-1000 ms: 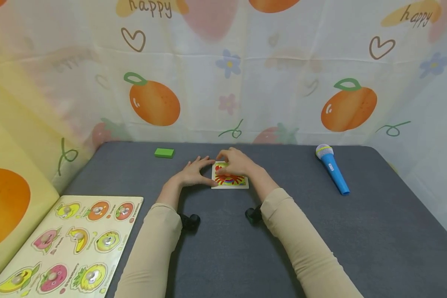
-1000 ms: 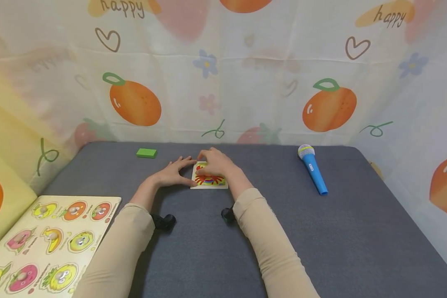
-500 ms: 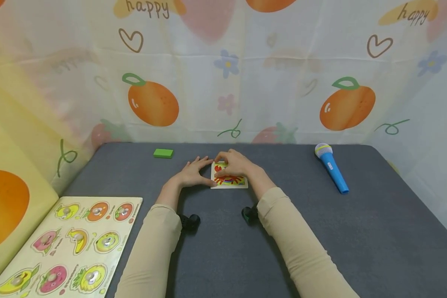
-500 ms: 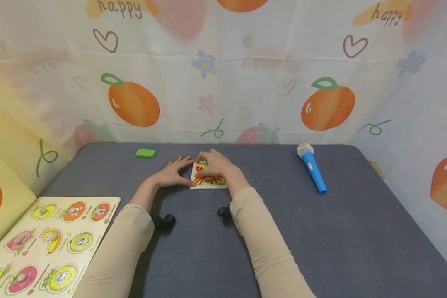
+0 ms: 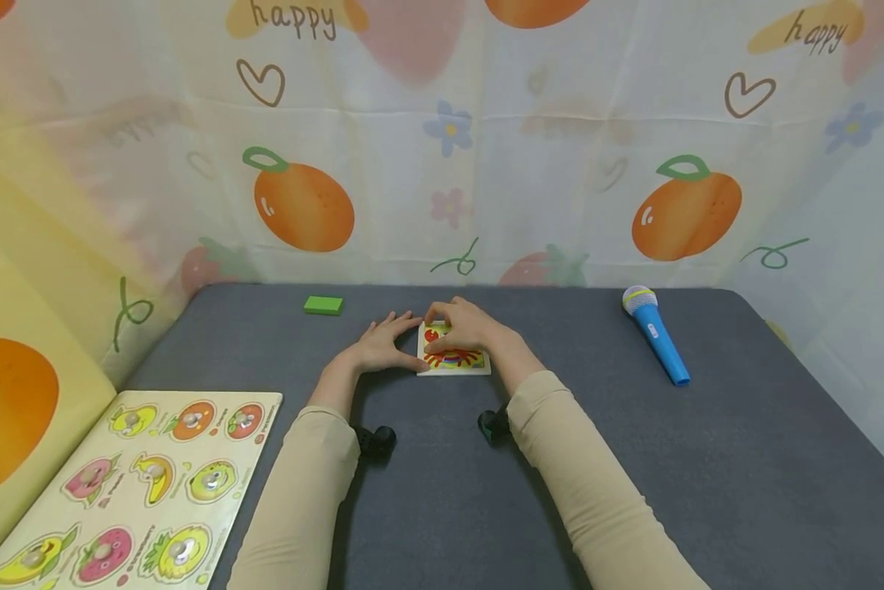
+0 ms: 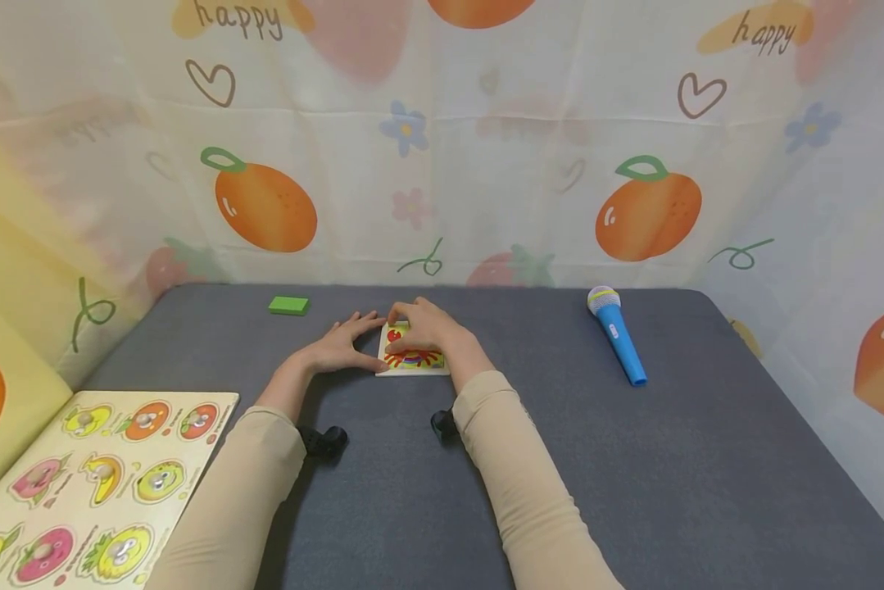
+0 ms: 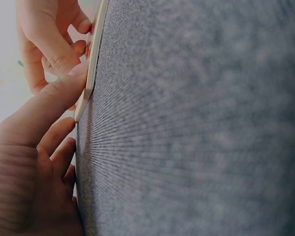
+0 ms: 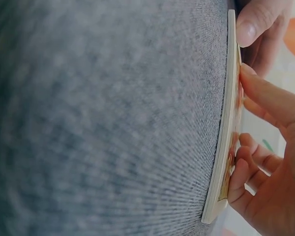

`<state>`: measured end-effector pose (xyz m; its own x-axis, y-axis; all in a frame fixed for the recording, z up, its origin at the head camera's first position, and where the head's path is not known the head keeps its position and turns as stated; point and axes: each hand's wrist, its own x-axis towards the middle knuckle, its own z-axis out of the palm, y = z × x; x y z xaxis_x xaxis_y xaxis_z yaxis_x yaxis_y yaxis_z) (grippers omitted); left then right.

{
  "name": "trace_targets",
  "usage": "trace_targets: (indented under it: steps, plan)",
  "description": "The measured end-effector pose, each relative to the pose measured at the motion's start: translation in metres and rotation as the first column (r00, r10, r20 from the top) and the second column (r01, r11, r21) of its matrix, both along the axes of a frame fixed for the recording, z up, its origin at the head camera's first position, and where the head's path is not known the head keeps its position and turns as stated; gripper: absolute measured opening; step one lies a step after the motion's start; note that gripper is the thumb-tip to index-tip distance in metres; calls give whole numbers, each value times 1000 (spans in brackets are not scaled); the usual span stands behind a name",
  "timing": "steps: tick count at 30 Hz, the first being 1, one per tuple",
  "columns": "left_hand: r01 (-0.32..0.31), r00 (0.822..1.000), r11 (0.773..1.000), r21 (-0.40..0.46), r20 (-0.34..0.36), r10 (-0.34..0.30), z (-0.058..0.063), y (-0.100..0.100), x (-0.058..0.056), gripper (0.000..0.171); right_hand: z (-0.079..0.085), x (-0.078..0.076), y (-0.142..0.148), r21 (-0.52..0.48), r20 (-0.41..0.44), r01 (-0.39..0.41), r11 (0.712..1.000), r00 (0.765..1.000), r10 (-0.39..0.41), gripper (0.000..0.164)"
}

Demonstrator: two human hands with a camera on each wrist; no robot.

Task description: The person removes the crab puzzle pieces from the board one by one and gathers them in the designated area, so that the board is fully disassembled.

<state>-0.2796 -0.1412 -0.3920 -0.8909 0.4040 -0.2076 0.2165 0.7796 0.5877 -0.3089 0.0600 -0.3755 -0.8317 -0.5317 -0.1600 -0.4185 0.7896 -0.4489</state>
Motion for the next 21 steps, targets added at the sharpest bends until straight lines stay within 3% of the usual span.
trace_targets:
  steps: [21]
  plan:
    - [11, 1000, 1000, -2, -1, -11, 2, 0, 2, 93, 2, -5, 3, 51, 32, -50, 997, 998, 49, 47]
